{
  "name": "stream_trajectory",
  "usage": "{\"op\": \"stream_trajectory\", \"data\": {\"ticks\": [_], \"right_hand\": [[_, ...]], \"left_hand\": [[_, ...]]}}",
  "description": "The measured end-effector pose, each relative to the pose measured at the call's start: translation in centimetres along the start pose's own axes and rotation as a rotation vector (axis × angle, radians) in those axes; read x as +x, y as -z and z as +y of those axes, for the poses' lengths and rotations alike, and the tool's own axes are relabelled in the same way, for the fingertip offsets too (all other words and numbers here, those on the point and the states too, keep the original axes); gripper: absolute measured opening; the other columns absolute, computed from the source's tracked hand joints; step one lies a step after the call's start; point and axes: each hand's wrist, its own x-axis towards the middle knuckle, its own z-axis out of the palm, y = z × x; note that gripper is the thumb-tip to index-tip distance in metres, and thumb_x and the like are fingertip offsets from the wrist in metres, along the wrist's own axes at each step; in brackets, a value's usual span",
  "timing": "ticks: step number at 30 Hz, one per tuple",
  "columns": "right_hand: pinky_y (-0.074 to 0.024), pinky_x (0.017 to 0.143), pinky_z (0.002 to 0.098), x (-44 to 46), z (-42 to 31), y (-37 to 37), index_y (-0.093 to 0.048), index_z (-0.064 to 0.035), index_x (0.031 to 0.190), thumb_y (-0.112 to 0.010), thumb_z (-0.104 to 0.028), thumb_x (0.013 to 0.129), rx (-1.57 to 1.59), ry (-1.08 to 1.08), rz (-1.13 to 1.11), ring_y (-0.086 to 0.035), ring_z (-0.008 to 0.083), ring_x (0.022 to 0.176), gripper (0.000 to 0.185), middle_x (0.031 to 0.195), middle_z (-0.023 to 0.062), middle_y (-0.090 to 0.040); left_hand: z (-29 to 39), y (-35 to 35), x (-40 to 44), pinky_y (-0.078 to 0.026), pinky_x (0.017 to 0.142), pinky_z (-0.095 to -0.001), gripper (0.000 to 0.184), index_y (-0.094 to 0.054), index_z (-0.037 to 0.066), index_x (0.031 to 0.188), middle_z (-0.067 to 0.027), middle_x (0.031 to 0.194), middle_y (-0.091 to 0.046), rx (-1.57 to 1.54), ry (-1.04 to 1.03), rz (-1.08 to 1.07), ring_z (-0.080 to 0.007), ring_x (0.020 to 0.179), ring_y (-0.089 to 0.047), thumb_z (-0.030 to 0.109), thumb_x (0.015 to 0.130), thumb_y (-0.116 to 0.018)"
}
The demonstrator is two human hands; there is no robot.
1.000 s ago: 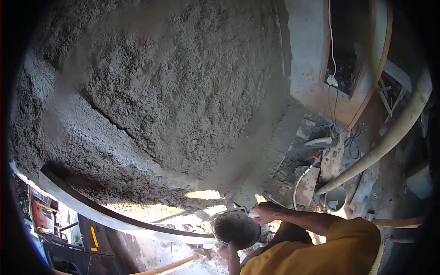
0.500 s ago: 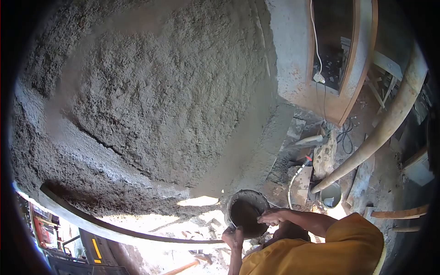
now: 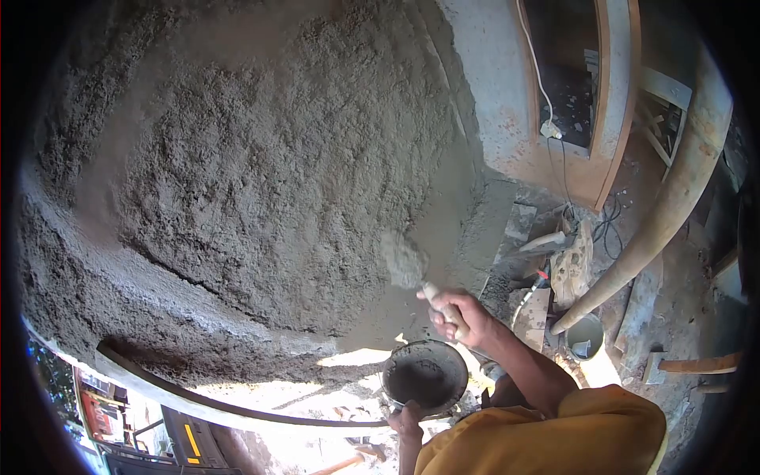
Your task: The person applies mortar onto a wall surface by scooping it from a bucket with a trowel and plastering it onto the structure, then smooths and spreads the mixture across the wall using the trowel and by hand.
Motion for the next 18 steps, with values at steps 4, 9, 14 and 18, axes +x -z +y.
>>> {"op": "stream_trajectory", "data": {"ticks": [4, 9, 14, 18], "right_hand": [[-0.0415, 0.039, 0.0274, 2.6, -10.2, -5.4, -0.064, 0.0017, 0.13, -0.068, -0.011, 0.095, -0.123, 0.58, 0.23, -0.053, 0.0114, 0.045, 0.038, 0.073, 0.0074, -0.063], [-0.0445, 0.044, 0.0306, 8.8, -19.9, -7.0, -0.067, 0.0002, 0.109, -0.068, -0.009, 0.094, -0.404, 1.317, 0.754, -0.057, 0.0144, 0.049, 0.018, 0.075, 0.0055, -0.063], [-0.055, 0.062, 0.0456, 24.2, -25.1, -0.8, -0.07, 0.0028, 0.097, -0.074, -0.014, 0.087, -0.751, 1.664, 1.199, -0.07, 0.0301, 0.065, 0.02, 0.078, 0.0148, -0.071], [-0.0629, 0.08, 0.0469, 21.3, -16.1, 0.3, -0.076, 0.0015, 0.104, -0.078, -0.021, 0.085, -1.683, 0.792, 0.456, -0.079, 0.0365, 0.086, 0.029, 0.09, 0.0218, -0.078]], "left_hand": [[-6.7, 4.1, -0.7, -0.042, 0.05, -0.0338, 0.017, -0.068, -0.002, 0.086, -0.0028, 0.069, -0.062, 0.795, -0.751, -0.058, -0.0153, 0.056, -0.055, 0.015, 0.089, -0.069], [0.7, 2.0, -5.7, -0.049, 0.058, -0.0357, 0.018, -0.071, -0.004, 0.087, -0.007, 0.075, -0.066, 0.345, -0.42, 0.162, -0.0158, 0.066, -0.061, 0.013, 0.086, -0.073], [3.4, -0.2, -7.9, -0.055, 0.066, -0.0338, 0.028, -0.072, -0.009, 0.097, -0.0097, 0.085, -0.072, -0.06, 0.299, 0.485, -0.0165, 0.074, -0.067, 0.011, 0.079, -0.079], [2.9, -1.3, -8.5, -0.059, 0.072, -0.033, 0.037, -0.073, -0.011, 0.104, -0.0119, 0.09, -0.075, -0.125, 0.425, 0.525, -0.017, 0.079, -0.071, 0.011, 0.076, -0.08]]}}
